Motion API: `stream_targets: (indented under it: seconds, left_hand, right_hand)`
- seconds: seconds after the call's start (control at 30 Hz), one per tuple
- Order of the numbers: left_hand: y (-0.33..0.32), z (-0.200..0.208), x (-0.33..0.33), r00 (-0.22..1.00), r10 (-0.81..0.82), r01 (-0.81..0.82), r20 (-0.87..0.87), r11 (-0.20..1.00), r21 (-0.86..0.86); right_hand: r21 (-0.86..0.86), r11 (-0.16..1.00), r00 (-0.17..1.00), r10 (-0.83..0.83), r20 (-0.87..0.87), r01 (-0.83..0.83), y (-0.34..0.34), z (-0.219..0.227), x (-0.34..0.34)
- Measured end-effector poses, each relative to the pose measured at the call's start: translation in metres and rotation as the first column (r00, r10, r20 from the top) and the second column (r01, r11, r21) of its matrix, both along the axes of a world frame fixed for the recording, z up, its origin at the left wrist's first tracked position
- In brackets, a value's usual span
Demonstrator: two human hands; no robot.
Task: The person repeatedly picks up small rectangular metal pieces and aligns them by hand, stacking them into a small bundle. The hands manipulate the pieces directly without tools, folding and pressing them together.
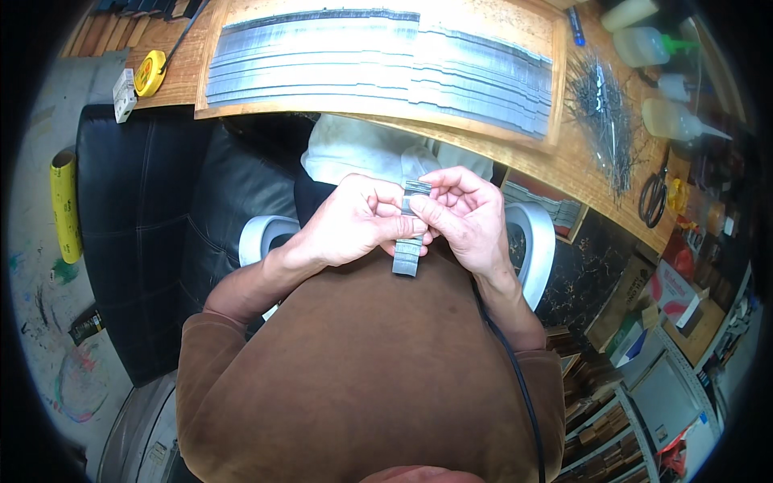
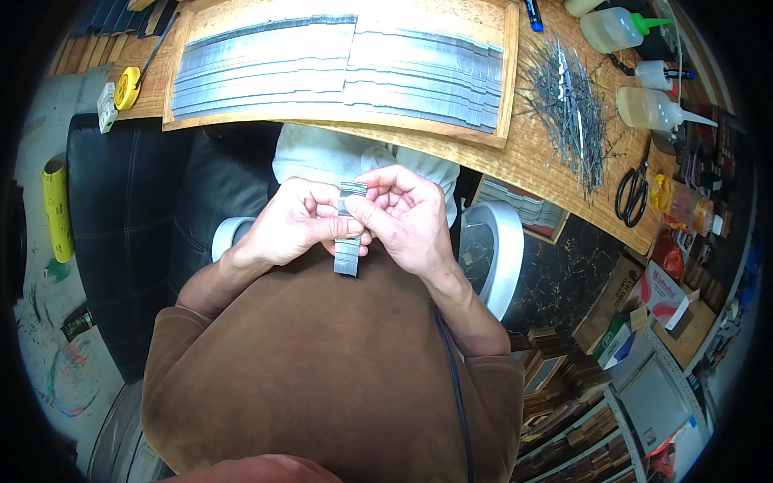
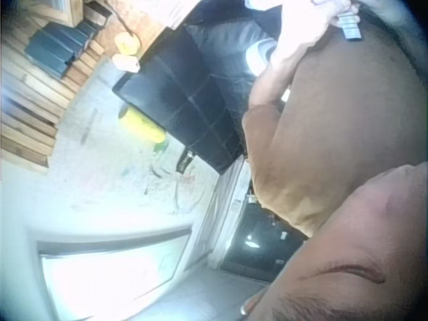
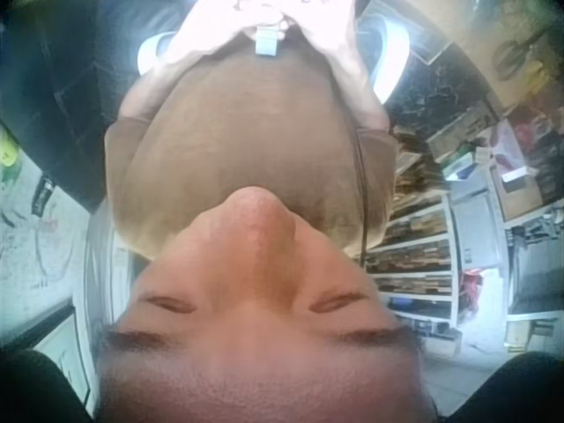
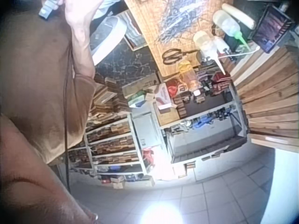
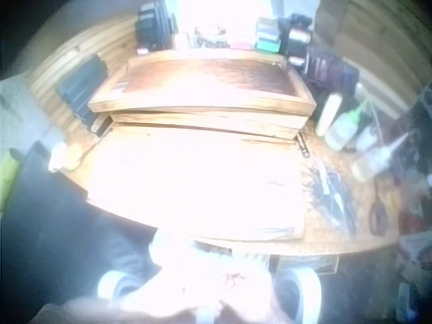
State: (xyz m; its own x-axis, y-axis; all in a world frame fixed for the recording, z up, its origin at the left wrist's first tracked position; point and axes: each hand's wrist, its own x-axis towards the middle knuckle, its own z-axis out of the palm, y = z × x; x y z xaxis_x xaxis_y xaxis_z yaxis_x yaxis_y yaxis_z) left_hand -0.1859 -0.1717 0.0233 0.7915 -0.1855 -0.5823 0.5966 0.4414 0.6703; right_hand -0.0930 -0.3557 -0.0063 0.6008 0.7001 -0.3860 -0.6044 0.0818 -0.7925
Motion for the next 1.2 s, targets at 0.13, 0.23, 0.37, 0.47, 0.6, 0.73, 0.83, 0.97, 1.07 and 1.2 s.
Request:
stream_targets:
  seconds: [0.13,0.23,0.37,0.47,0.6,0.73,0.83,0.97,1.07,1.2]
  left_hand:
    - [0.0005,0.0002,-0.0001,1.0,-0.005,0.006,-0.002,1.0,0.016]
    - [-0.0001,0.0007,0.0001,1.0,-0.004,0.004,-0.005,1.0,0.018]
    - [-0.0005,-0.0002,-0.0002,1.0,-0.004,0.004,0.003,1.0,0.007]
    - [-0.0006,-0.0001,0.0,1.0,-0.007,0.006,0.002,1.0,0.011]
    - [-0.0018,0.0015,-0.0006,1.0,0.008,-0.008,-0.002,1.0,0.005]
    - [-0.0024,0.0018,-0.0003,1.0,0.01,-0.01,0.003,1.0,0.0]
    - [-0.0029,0.0023,-0.0005,1.0,0.012,-0.012,0.006,1.0,0.01]
    - [-0.0031,0.0019,-0.0009,1.0,0.009,-0.009,0.009,1.0,0.019]
    - [-0.0032,0.0022,-0.0011,1.0,0.007,-0.007,0.011,1.0,0.019]
    - [-0.0039,0.0021,-0.0015,1.0,0.015,-0.016,0.015,1.0,0.007]
  right_hand:
    - [-0.008,1.0,1.0,0.012,-0.003,-0.012,-0.0001,0.0004,0.0006]
    - [-0.013,1.0,1.0,0.013,-0.003,-0.013,-0.0002,0.0011,0.0008]
    - [-0.006,1.0,1.0,0.0,0.01,0.0,-0.0012,-0.0013,0.0003]
    - [0.0,1.0,1.0,0.002,0.008,-0.002,-0.0017,-0.0018,0.0002]
    - [-0.009,1.0,1.0,0.016,-0.014,-0.016,-0.0013,0.0018,0.0012]
    - [-0.006,1.0,1.0,0.008,-0.004,-0.008,-0.0016,0.0026,0.001]
    - [0.004,1.0,1.0,-0.002,0.001,0.002,-0.0018,0.0015,0.0004]
    - [0.005,1.0,1.0,0.0,0.007,0.0,-0.0019,0.0021,0.0004]
    - [0.003,1.0,1.0,0.001,0.0,-0.001,-0.0028,0.0014,0.0001]
    - [0.012,1.0,1.0,-0.01,0.002,0.009,-0.0027,0.0017,-0.0004]
